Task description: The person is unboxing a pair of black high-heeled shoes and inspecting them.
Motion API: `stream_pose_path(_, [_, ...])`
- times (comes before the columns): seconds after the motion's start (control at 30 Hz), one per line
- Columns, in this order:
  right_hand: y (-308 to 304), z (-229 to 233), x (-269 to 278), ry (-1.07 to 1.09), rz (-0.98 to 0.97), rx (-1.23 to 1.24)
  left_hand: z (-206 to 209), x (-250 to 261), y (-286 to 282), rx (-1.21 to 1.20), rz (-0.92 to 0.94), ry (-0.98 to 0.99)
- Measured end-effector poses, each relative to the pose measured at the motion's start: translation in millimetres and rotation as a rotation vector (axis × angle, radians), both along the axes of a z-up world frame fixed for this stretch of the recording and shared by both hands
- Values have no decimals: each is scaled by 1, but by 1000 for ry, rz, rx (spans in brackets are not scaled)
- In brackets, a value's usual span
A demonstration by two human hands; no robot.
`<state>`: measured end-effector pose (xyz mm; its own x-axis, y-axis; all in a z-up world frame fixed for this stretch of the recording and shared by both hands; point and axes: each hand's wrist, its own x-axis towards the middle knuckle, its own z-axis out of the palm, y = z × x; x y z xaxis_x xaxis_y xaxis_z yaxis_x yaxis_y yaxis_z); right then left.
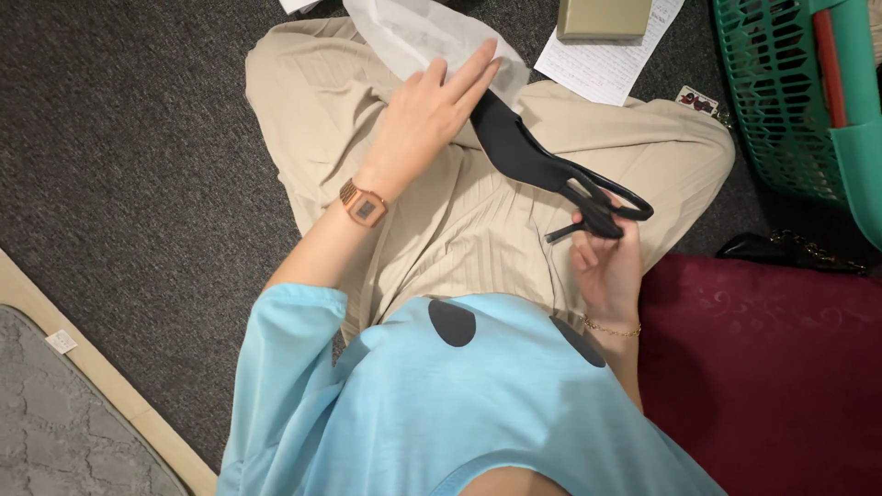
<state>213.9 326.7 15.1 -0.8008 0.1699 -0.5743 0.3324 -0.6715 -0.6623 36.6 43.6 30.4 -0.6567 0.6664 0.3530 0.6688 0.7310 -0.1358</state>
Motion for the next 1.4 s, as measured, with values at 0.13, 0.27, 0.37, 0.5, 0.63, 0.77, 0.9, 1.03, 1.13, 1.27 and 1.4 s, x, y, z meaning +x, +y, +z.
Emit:
stream_pose_path(0.13, [-6, -2, -9, 9, 6, -260, 3, 11, 0, 109, -6, -132])
stream_pose_path(0.27, [-17, -4, -22, 40, 34, -456, 13, 20, -3, 210, -85, -243])
stream_pose_path(0.37, [-27, -1, -30, 49, 25, -589, 16, 27, -5, 225, -80, -233])
stream_pose_path(0.5, [-33, 0, -36, 52, 6, -650, 19, 32, -10, 272, -68, -226])
stream_pose_path(0.63, [-29, -3, -41, 81, -41, -656, 19, 32, -15, 200, 3, -188])
stream_pose_path(0.77, [-38, -3, -47, 98, -4, -515, 22, 37, -13, 289, -36, -229])
stream_pose_path(0.9, [-51, -10, -45, 88, 74, -418, 25, 41, -7, 338, -110, -251])
stream_pose_path(1.03, [-53, -26, -47, 112, 72, -329, 37, 44, -5, 294, -84, -317])
stream_pose_path(1.13, [-59, -17, -52, 140, 74, -206, 40, 46, -1, 285, -134, -347])
stream_pose_path(1.27, [-74, 15, -64, 185, 179, -78, 47, 44, 11, 316, -177, -409])
stream_pose_path(1.4, [-84, 10, -68, 176, 216, -21, 50, 45, 13, 375, -233, -408])
